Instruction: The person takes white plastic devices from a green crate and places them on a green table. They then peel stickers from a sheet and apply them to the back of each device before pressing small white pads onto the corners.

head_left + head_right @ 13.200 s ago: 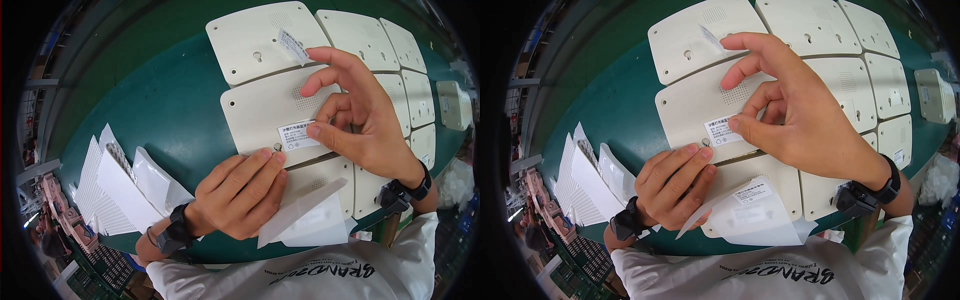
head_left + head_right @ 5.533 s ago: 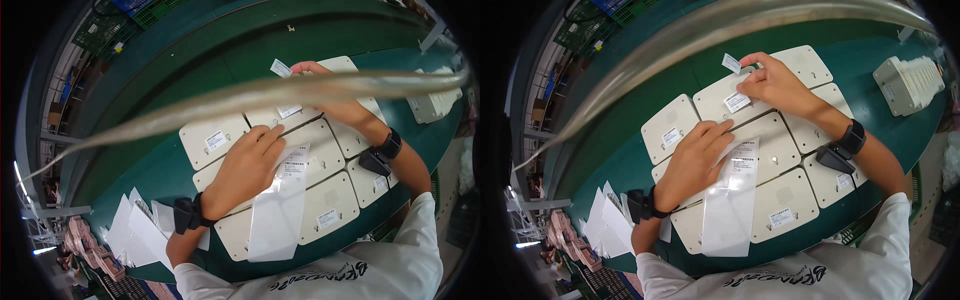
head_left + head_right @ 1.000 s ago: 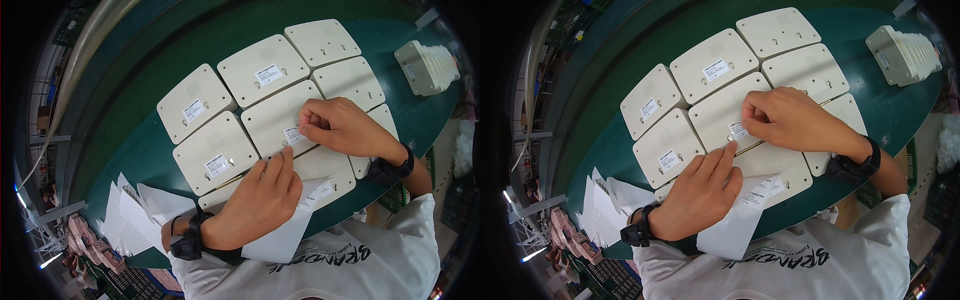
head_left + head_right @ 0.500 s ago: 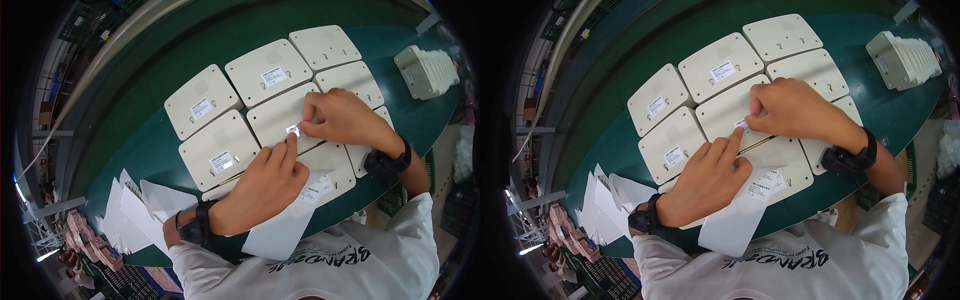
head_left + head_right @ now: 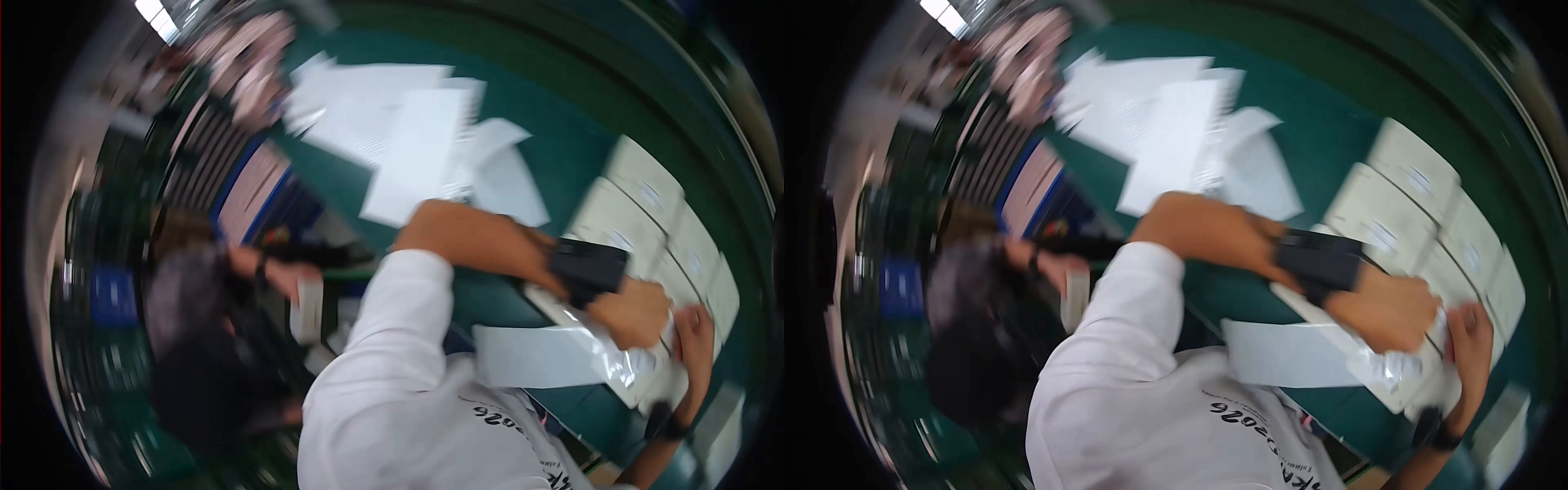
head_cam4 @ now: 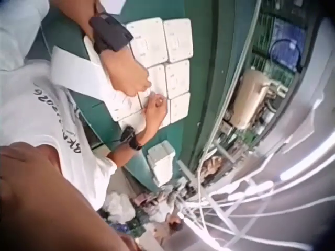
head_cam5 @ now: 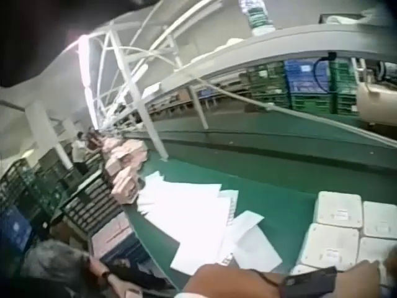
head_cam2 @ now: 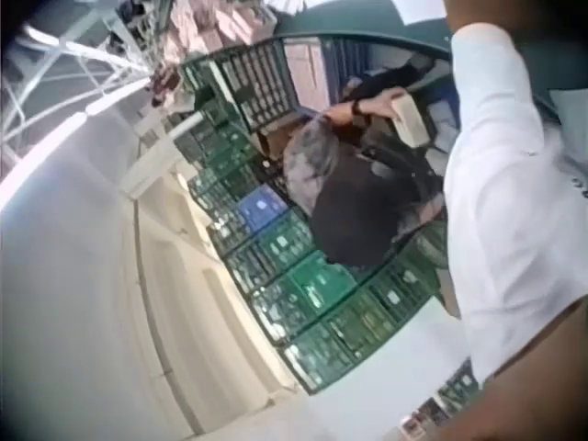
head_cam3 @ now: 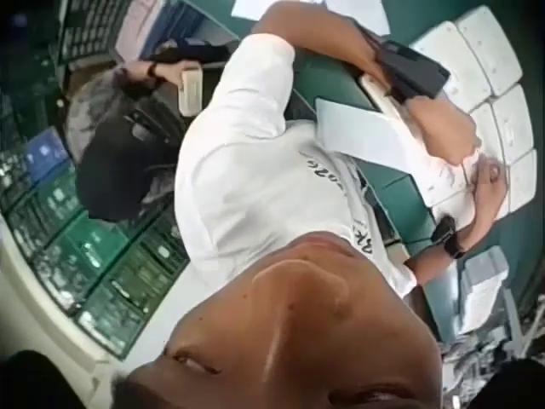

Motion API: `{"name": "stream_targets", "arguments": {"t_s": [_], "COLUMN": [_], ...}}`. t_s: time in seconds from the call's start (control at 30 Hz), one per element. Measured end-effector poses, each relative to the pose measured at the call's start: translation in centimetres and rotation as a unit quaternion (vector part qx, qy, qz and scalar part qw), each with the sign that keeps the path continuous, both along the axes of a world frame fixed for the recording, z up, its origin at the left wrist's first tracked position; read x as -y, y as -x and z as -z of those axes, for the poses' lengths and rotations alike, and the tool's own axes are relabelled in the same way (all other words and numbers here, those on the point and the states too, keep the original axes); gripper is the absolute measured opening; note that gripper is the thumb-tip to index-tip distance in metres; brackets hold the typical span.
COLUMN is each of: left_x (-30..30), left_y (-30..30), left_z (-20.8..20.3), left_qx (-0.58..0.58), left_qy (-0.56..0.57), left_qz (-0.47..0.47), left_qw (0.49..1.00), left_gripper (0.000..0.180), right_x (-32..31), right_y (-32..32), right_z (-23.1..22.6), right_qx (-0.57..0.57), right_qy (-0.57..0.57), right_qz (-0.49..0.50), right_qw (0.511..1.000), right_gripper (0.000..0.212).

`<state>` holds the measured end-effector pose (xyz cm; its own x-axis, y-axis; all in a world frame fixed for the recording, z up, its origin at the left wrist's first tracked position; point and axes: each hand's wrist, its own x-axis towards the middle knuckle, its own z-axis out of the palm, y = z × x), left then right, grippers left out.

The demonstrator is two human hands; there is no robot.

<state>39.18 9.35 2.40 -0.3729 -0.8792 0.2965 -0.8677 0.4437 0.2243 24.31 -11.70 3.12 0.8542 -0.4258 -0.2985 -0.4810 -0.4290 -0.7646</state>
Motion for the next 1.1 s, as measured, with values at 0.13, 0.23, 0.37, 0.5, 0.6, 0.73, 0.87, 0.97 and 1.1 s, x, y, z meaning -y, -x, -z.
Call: {"name": "stream_targets", "arguments": {"t_s": [0.13,0.23,0.37,0.5,0.6,0.73,0.87,0.97,1.1], "left_x": [1.0,0.7,-1.7,-5.3,-7.6,-9.3,-9.7,-9.3,-8.9], "left_y": [1.0,1.4,2.7,3.4,5.3,9.1,11.1,10.5,10.4], "left_z": [-0.2,-1.0,-2.6,-3.7,-3.2,-2.3,-1.8,-1.9,-2.3], "left_qx": [-0.033,-0.044,-0.235,-0.427,-0.635,-0.799,-0.840,-0.841,-0.837], "left_qy": [-0.055,-0.041,0.029,0.112,0.098,0.036,-0.006,-0.022,-0.025], "left_qz": [-0.137,-0.100,-0.140,-0.190,-0.231,-0.117,-0.225,-0.249,-0.271], "left_qw": [0.989,0.993,0.961,0.877,0.730,0.589,0.494,0.479,0.475], "left_gripper": [0.018,0.021,0.026,0.023,0.031,0.031,0.031,0.034,0.038], "right_x": [2.3,2.2,0.2,-3.6,-7.4,-12.1,-12.4,-11.4,-11.6], "right_y": [0.4,0.7,2.3,5.3,6.2,6.8,7.6,8.1,8.5], "right_z": [0.0,-0.6,-1.6,-2.3,-2.7,-2.7,-2.9,-3.7,-5.1], "right_qx": [-0.068,0.015,0.163,0.275,0.206,0.191,0.177,0.187,0.245], "right_qy": [0.031,-0.002,-0.243,-0.385,-0.175,-0.222,-0.238,-0.190,-0.038], "right_qz": [-0.069,-0.115,0.019,0.022,-0.075,-0.013,-0.034,-0.032,-0.043], "right_qw": [0.995,0.993,0.956,0.881,0.960,0.956,0.954,0.963,0.968], "right_gripper": [0.014,0.018,0.032,0.041,0.046,0.040,0.026,0.024,0.019]}}
